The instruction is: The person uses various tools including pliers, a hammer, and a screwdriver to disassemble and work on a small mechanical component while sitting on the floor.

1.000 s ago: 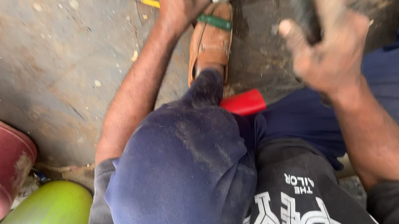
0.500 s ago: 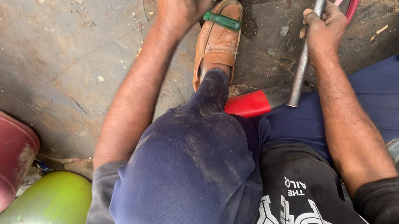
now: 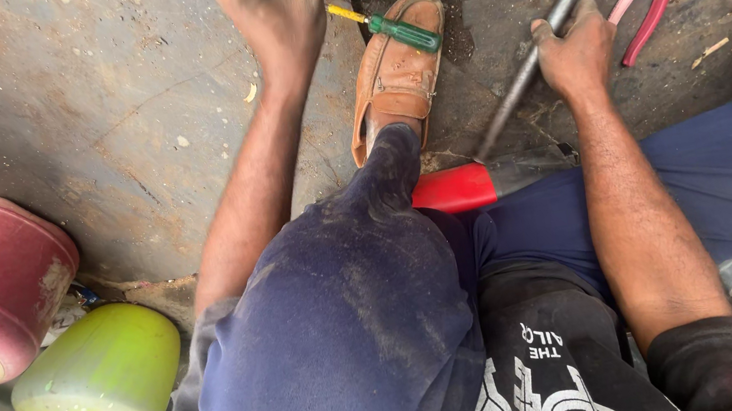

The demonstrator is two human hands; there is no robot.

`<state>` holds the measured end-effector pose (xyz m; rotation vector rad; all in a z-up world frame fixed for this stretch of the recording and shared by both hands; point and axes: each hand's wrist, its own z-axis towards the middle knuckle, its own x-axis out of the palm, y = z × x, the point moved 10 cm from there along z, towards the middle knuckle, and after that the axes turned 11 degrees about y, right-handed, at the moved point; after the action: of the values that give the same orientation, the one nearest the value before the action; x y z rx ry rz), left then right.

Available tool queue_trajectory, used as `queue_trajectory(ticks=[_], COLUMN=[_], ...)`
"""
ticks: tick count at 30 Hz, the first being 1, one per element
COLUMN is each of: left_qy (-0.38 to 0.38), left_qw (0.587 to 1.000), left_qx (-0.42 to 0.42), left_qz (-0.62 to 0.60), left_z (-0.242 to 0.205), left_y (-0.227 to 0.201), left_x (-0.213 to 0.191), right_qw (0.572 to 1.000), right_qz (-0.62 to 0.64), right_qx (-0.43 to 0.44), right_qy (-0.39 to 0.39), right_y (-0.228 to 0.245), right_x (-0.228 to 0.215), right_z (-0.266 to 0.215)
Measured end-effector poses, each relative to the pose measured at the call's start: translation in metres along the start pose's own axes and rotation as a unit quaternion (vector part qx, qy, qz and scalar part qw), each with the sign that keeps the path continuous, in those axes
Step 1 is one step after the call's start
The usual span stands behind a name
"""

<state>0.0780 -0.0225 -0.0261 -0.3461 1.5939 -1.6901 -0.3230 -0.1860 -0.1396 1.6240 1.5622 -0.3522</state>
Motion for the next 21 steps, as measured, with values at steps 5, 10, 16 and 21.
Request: queue_trajectory(ticks=[5, 10, 16, 21], left_qy=[0.088, 0.103, 0.164, 0.128], left_qw=[0.985, 0.951, 0.853, 0.897], left_qx=[-0.13, -0.224, -0.463, -0.424], left_qz=[-0.076, -0.188, -0.175, 0.003], left_z=[-0.036, -0.071, -0.119, -0.115], left_y=[-0.004, 0.019, 0.056, 0.052], left_x=[0.027, 0.069, 0.094, 0.066], right_qw=[0.99, 0.987, 0.951, 0.945], right_qz=[-0.1, -0.131, 0.055, 0.07], right_qx=[0.06, -0.002, -0.298, -0.32], right_qy=[0.084, 0.098, 0.063, 0.019], right_y=[-0.005, 0.025, 0.132, 0.188], right_x=[-0.001, -0.003, 0.004, 0.007], right_z=[0.002, -0.015, -0.036, -0.011])
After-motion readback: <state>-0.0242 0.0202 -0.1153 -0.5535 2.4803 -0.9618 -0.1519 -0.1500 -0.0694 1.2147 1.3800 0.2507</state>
